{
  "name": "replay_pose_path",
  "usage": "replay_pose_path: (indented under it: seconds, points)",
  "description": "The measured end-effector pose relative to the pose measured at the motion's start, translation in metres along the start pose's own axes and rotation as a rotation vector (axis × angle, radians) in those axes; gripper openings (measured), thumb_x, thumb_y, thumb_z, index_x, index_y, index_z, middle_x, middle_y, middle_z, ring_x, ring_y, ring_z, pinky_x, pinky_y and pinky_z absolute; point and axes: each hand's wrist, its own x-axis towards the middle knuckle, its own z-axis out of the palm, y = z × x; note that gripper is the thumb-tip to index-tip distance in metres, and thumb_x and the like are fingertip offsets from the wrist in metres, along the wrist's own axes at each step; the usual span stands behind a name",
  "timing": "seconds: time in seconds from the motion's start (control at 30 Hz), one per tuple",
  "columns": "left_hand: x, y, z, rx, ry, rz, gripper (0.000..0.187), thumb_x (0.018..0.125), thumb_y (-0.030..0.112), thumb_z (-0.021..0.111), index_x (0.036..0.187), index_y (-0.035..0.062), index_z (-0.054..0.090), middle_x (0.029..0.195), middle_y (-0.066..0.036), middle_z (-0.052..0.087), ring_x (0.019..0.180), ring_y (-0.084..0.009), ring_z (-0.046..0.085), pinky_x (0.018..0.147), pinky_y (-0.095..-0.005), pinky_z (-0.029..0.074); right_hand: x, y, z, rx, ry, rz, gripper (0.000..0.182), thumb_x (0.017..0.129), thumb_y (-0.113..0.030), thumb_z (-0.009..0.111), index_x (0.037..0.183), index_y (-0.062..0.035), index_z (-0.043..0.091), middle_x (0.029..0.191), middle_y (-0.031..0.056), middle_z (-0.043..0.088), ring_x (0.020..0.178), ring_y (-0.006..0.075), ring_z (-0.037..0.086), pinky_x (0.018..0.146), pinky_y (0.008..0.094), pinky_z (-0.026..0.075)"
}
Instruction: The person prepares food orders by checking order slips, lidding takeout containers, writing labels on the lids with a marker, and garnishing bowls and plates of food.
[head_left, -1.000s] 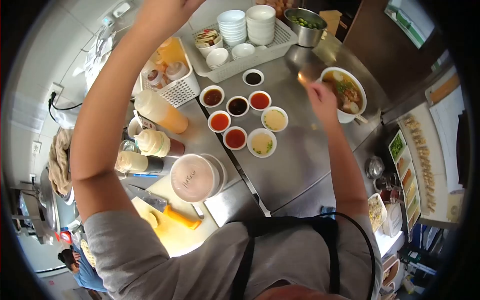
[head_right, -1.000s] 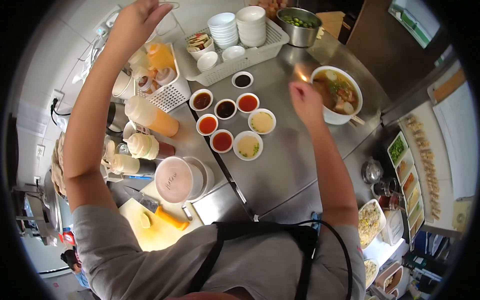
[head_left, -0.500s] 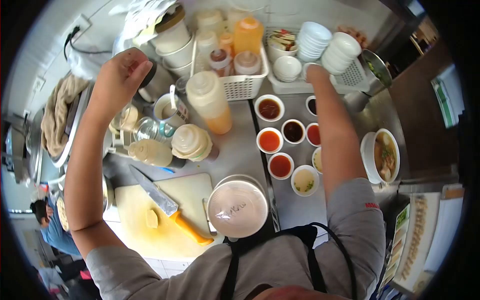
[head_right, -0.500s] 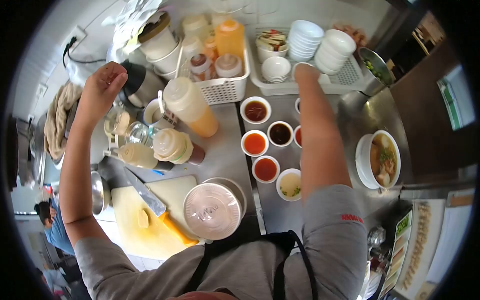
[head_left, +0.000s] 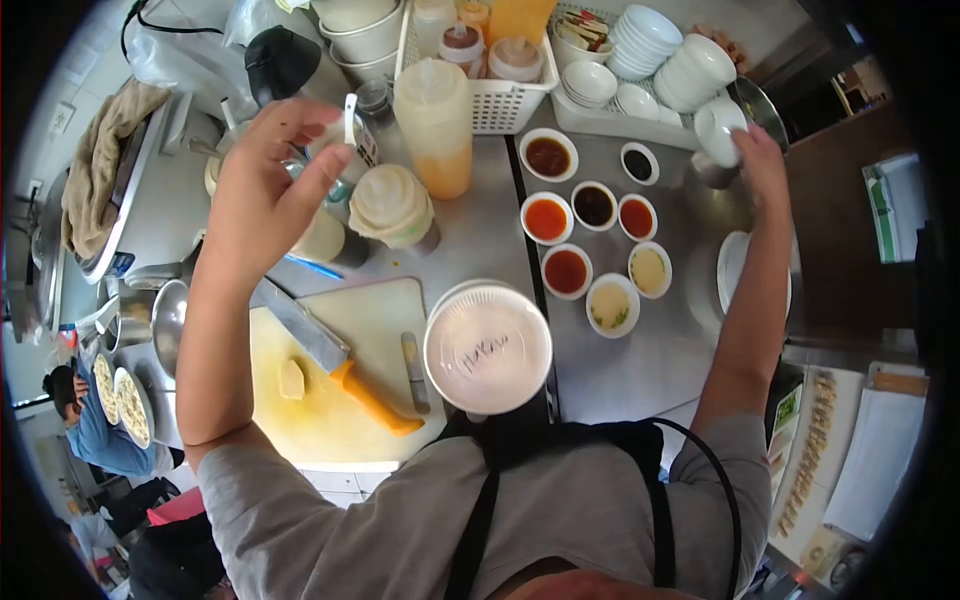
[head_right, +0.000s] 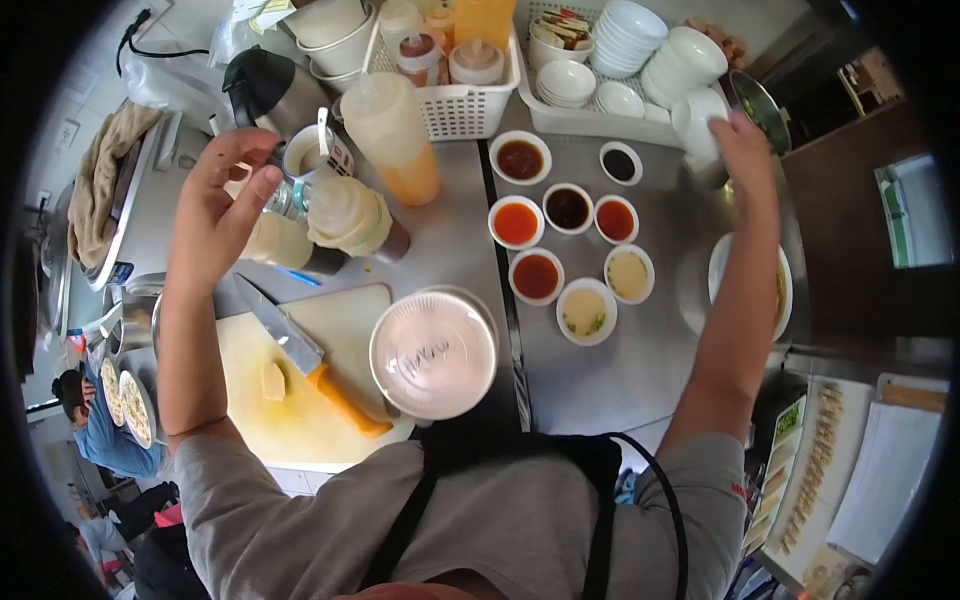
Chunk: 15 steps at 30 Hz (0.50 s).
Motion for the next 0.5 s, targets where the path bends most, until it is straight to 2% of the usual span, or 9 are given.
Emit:
replay_pose_path:
  seconds: [0.03,0.13,0.17,0.2,0.23,0.3,0.33,0.4,0.5]
  points:
    - [-0.006,0.001,0.001,-0.046,0.044,-0.017,0.023,0.074,0.01,0.058,0.095,0.0024,0.052,0.09,-0.008,0.051,0.083,-0.0162,0.049,0.071,-0.0258,0.039,-0.033,-0.006,-0.014,-0.013,-0.005,0.014,0.022,0.074,-0.019,0.051,0.085,-0.0003,0.057,0.074,0.0023,0.057,0.065,0.0079,0.049,0.059,0.0242,0.039]
    - [-0.028,-0.006,0.002,0.166,0.27,-0.056,0.03,0.074,0.015,0.059,0.102,0.0045,0.051,0.095,-0.009,0.05,0.09,-0.0178,0.047,0.076,-0.0295,0.037,-0.126,0.019,-0.039,0.025,-0.113,0.1,0.019,0.072,-0.016,0.055,0.084,-0.0013,0.057,0.068,0.001,0.054,0.061,0.0077,0.047,0.057,0.0234,0.038]
    - [-0.036,-0.013,0.003,0.177,0.312,-0.075,0.035,0.074,0.016,0.059,0.105,0.005,0.049,0.098,-0.01,0.049,0.092,-0.0189,0.046,0.078,-0.0307,0.036,-0.148,0.036,-0.048,-0.36,-0.154,0.054,0.017,0.071,-0.016,0.056,0.082,-0.0034,0.057,0.062,0.0011,0.051,0.058,0.0079,0.046,0.054,0.0239,0.037]
    - [-0.045,-0.022,0.006,0.195,0.365,-0.092,0.039,0.073,0.018,0.06,0.108,0.0055,0.047,0.101,-0.01,0.048,0.095,-0.0201,0.045,0.08,-0.0319,0.035,-0.182,0.021,-0.039,-0.426,-0.166,0.062,0.016,0.07,-0.018,0.055,0.078,-0.0042,0.055,0.058,0.0018,0.048,0.055,0.0091,0.044,0.051,0.0258,0.036]
    - [-0.052,-0.027,0.008,0.325,0.379,-0.121,0.046,0.072,0.021,0.061,0.111,0.0053,0.044,0.103,-0.014,0.047,0.097,-0.0248,0.044,0.082,-0.034,0.034,-0.203,0.024,-0.035,-0.361,-0.299,0.15,0.017,0.069,-0.019,0.054,0.074,-0.0031,0.053,0.056,0.0024,0.048,0.053,0.0105,0.044,0.049,0.0282,0.036]
    - [-0.063,-0.043,0.017,0.414,0.434,-0.064,0.049,0.071,0.023,0.062,0.112,0.0036,0.043,0.102,-0.017,0.047,0.096,-0.0293,0.044,0.082,-0.0367,0.034,-0.246,0.035,-0.015,-0.33,-0.414,0.122,0.017,0.066,-0.019,0.053,0.068,-0.0023,0.05,0.057,0.0082,0.049,0.053,0.0191,0.048,0.05,0.0315,0.037]
    - [-0.068,-0.05,0.021,0.461,0.469,-0.041,0.051,0.07,0.024,0.062,0.112,0.0028,0.042,0.102,-0.019,0.047,0.096,-0.0316,0.044,0.082,-0.038,0.035,-0.264,0.033,-0.003,-0.372,-0.461,0.089,0.017,0.064,-0.019,0.053,0.067,-0.002,0.05,0.058,0.0103,0.049,0.054,0.0229,0.049,0.05,0.0329,0.037]
    - [-0.077,-0.062,0.029,0.569,0.401,-0.106,0.054,0.069,0.025,0.063,0.112,0.0012,0.041,0.101,-0.021,0.047,0.095,-0.0348,0.044,0.082,-0.0404,0.035,-0.294,0.033,0.024,-0.429,-0.451,-0.169,0.018,0.06,-0.019,0.055,0.065,-0.0029,0.049,0.062,0.0117,0.051,0.06,0.0268,0.051,0.052,0.0369,0.038]
    - [-0.085,-0.079,0.037,0.591,0.314,-0.187,0.052,0.069,0.027,0.063,0.111,0.003,0.044,0.103,-0.022,0.048,0.097,-0.037,0.045,0.086,-0.0403,0.034,-0.321,0.032,0.055,-0.582,-0.443,-0.452,0.016,0.058,-0.017,0.058,0.065,-0.006,0.048,0.063,0.0082,0.05,0.063,0.0283,0.05,0.059,0.0373,0.039]
